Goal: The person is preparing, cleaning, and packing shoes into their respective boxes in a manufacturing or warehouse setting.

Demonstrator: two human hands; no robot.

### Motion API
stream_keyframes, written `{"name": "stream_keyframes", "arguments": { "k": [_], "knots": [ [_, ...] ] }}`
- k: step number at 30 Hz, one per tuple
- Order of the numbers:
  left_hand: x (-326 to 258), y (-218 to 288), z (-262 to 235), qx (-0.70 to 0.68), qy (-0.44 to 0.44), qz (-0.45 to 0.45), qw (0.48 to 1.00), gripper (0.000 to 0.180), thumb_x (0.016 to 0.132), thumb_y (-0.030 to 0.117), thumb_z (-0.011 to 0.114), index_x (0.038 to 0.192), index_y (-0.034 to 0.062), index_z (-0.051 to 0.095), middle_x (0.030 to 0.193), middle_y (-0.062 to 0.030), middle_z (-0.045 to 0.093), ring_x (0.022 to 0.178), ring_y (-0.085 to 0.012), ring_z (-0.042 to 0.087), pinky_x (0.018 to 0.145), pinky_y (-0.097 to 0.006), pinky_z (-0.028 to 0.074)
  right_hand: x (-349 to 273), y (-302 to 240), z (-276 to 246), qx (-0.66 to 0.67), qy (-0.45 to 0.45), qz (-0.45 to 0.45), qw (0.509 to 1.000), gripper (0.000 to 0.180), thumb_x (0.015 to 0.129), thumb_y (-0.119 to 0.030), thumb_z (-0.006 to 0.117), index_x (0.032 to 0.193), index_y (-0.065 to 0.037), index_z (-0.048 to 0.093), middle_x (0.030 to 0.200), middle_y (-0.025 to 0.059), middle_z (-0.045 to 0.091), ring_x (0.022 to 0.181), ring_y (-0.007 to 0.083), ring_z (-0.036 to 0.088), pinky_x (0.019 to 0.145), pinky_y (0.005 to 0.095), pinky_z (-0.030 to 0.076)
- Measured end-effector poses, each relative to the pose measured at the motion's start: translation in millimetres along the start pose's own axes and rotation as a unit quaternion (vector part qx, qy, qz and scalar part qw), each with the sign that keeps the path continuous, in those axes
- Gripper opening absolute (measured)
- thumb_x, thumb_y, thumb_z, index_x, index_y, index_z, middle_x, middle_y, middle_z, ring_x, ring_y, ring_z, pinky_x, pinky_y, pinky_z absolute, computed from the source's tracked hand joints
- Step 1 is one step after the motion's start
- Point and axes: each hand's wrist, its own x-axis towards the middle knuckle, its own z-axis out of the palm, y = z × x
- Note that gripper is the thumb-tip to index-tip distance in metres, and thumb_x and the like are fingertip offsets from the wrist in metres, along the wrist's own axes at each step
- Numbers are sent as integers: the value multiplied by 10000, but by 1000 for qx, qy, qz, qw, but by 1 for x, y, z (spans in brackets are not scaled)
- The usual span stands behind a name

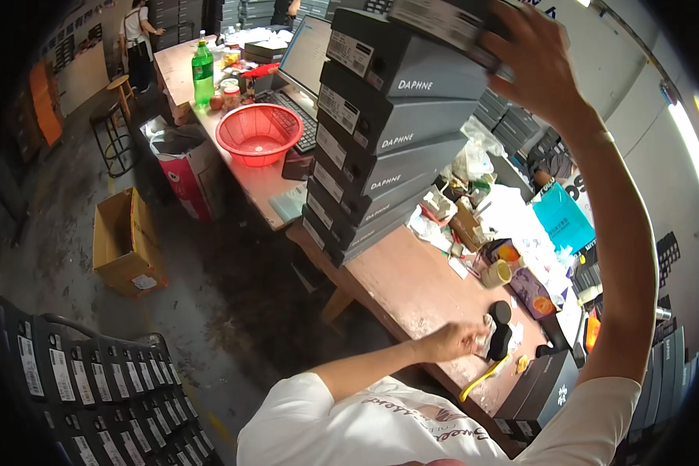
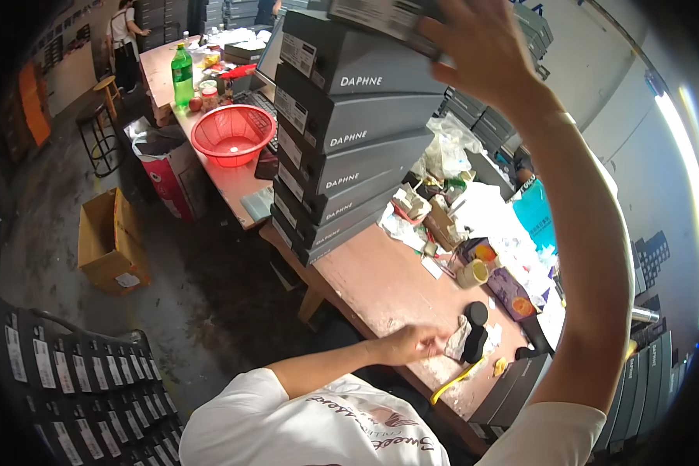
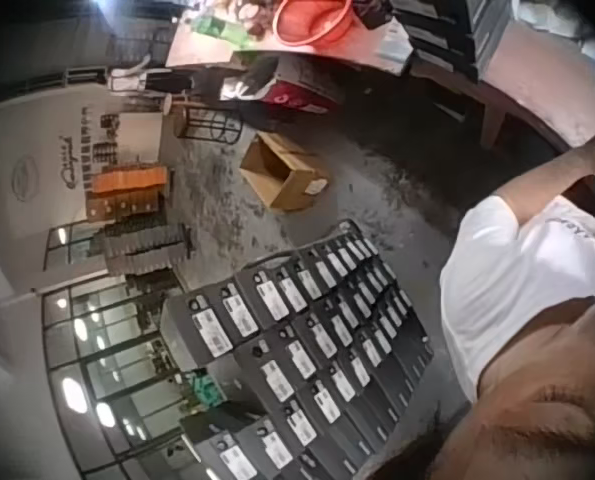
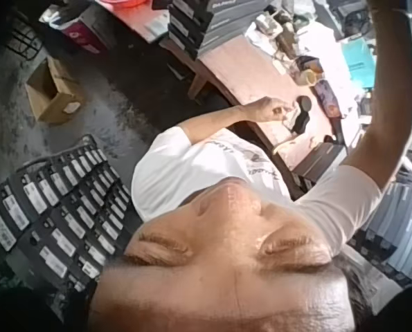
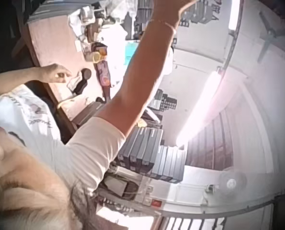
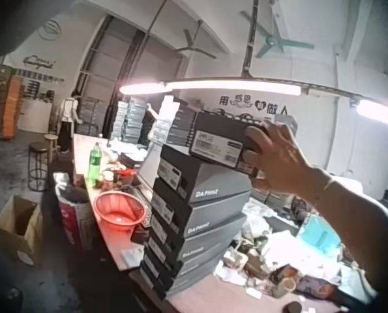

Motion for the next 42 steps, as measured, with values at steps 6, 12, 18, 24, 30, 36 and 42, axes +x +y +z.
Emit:
{"name": "stream_keyframes", "arguments": {
  "k": [6,12,18,24,30,36,42],
  "knots": [
    [23,44,-81,-187,198,44,961,643,925,412,570,1424,73,346,1358,-117,452,1141,-185,508,971,-364,424,-222,-16,-56,-38,87,59,994,400,657,-164,809,1009,-93,633,1319,162,374,1216,461,420,901,528,473],
    [45,9,-74,-519,190,-72,830,731,940,606,351,1508,205,128,1463,-75,337,1307,-242,365,1066,-384,309,-430,-191,-121,261,-130,249,924,327,739,-153,775,1025,-142,617,1294,167,396,1247,420,399,1002,481,408],
    [-36,-144,-51,69,214,-358,906,587,930,421,535,1279,-48,477,1204,-234,574,1150,-298,549,958,-374,432,-488,-331,-83,428,-159,589,666,288,791,-143,727,1003,22,624,1194,188,517,1140,279,526,911,360,466],
    [-31,-88,-26,-299,258,-356,847,508,928,338,594,1294,7,471,1219,-103,555,1122,-185,529,947,-336,441,-495,-293,-30,591,-306,739,102,444,921,-341,589,1196,6,549,1036,87,627,957,170,611,838,281,491],
    [-5,-93,-3,-262,228,-317,882,614,948,278,569,1438,18,305,1464,-121,354,1334,-213,357,1084,-335,308,-487,-228,-47,646,41,762,-3,468,932,-403,542,1200,-19,542,1096,101,636,992,187,629,861,331,511],
    [16,-36,-120,-100,113,-231,961,662,937,429,488,1436,27,322,1497,-148,310,1387,-241,292,1129,-453,185,-369,-273,-33,776,-119,499,367,631,845,-188,691,1375,-31,387,1154,151,575,960,230,602,828,329,490],
    [-8,-64,-119,507,-74,-235,826,685,778,299,719,1358,59,444,1409,-237,368,1343,-400,289,1079,-517,252,-437,-258,-16,340,-330,549,689,696,742,-139,709,1360,-57,399,1354,235,408,1173,373,483,982,467,387]
  ]
}}
